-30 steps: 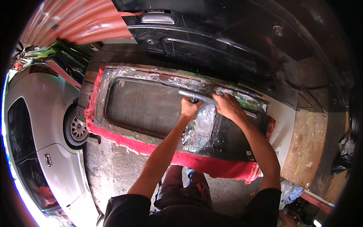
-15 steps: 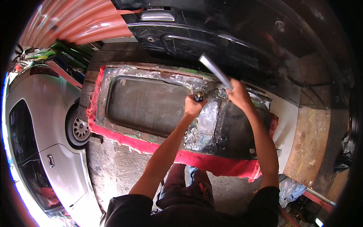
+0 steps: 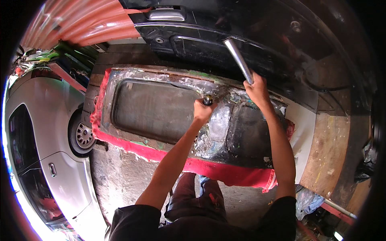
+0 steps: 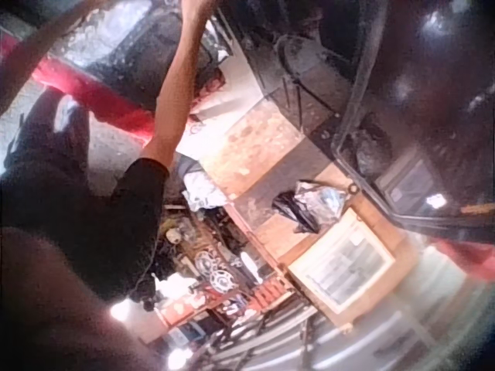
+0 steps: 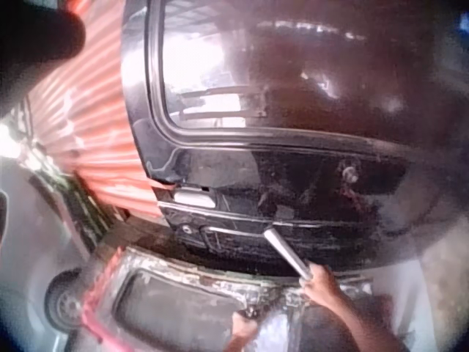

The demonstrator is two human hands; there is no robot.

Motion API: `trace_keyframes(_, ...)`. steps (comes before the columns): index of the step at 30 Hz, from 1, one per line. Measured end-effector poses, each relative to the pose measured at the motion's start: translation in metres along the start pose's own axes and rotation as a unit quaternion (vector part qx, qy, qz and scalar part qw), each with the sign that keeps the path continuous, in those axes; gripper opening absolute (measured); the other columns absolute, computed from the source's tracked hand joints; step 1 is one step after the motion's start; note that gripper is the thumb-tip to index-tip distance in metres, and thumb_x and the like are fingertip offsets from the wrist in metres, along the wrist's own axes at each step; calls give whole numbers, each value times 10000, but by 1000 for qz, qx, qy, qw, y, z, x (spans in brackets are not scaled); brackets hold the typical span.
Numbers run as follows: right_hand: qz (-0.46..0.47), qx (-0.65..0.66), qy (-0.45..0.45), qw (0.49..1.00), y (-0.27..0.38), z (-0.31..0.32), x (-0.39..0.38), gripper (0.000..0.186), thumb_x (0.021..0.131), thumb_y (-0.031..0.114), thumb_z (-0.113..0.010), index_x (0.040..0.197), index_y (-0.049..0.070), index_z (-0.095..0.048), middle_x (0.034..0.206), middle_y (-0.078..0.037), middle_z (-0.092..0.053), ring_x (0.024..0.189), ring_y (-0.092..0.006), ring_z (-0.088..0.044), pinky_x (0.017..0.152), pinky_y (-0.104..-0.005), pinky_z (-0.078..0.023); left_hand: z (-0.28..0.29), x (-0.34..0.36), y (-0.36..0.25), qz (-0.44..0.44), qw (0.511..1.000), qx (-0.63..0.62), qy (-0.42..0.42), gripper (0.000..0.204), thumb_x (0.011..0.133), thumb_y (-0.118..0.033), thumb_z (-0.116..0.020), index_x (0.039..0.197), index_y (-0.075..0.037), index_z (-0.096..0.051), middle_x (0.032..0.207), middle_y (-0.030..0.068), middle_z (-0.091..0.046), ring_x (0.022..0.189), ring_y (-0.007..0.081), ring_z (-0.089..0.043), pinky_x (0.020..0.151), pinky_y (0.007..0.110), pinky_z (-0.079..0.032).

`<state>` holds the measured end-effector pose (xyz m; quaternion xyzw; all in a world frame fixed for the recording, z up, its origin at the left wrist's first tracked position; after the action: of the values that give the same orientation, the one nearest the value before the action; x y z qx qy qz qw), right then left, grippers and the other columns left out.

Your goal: The person retrieves a small container and a metal rod, then uses a putty knife to spread a white paste onto a car door panel resting on a workbench. The person repeatedly applies and smooths the paste across the surface.

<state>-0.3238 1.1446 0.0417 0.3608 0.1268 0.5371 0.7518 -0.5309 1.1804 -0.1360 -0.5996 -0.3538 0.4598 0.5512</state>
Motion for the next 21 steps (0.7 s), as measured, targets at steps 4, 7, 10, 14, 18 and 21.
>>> trace_keyframes(4,-20,-81,177,981,-28,-66,-51,175,799,81,-667,943,0,-608,786,-178,-637,712,-304,-637,678,-408,-497,-6,3,16,23,999,-26,-11,205,725,-66,-727,620,-20,-557,549,-32,-519,444,60,-423,395,296,-316)
trace_keyframes(7,32,-166,229,959,-24,-65,-50,190,803,74,-658,957,-12,-588,817,-212,-640,776,-345,-655,709,-428,-497,-3,3,26,72,996,-61,-3,207,733,-57,-721,624,-28,-547,543,-29,-511,439,58,-422,393,292,-311)
trace_keyframes(10,-85,-36,90,992,-41,-30,-21,269,799,49,-631,1058,-21,-606,843,-187,-659,780,-265,-673,682,-379,-504,-3,3,22,32,998,-50,1,223,745,-31,-712,615,-47,-531,535,-28,-501,427,57,-420,378,282,-297)
trace_keyframes(14,-67,44,-7,997,-35,3,-16,251,800,40,-603,1041,-31,-599,779,-117,-624,703,-172,-603,668,-318,-489,-6,1,15,20,1000,-9,12,234,744,-25,-714,610,-48,-523,528,-26,-499,416,60,-421,368,279,-286)
trace_keyframes(18,-49,32,19,998,-20,-7,-34,325,800,49,-619,1117,-20,-595,751,-136,-602,699,-204,-613,664,-339,-490,2,0,17,30,997,-68,-7,255,741,-31,-709,585,-48,-509,515,-22,-491,403,65,-418,364,285,-280)
trace_keyframes(21,-26,0,24,999,-32,-16,-49,379,787,59,-655,1155,-10,-593,800,-225,-641,752,-371,-656,689,-398,-505,8,-1,22,75,995,-72,-10,260,697,-103,-712,568,18,-521,539,-34,-502,521,58,-420,452,315,-354)
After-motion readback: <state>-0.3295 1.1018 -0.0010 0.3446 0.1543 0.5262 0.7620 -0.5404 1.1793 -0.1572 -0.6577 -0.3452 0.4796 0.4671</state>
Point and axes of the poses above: each hand's wrist, its own x-axis towards the middle knuckle, its own z-axis out of the back of the hand, y = z × x, the point moved 10 cm from there along x, towards the middle knuckle
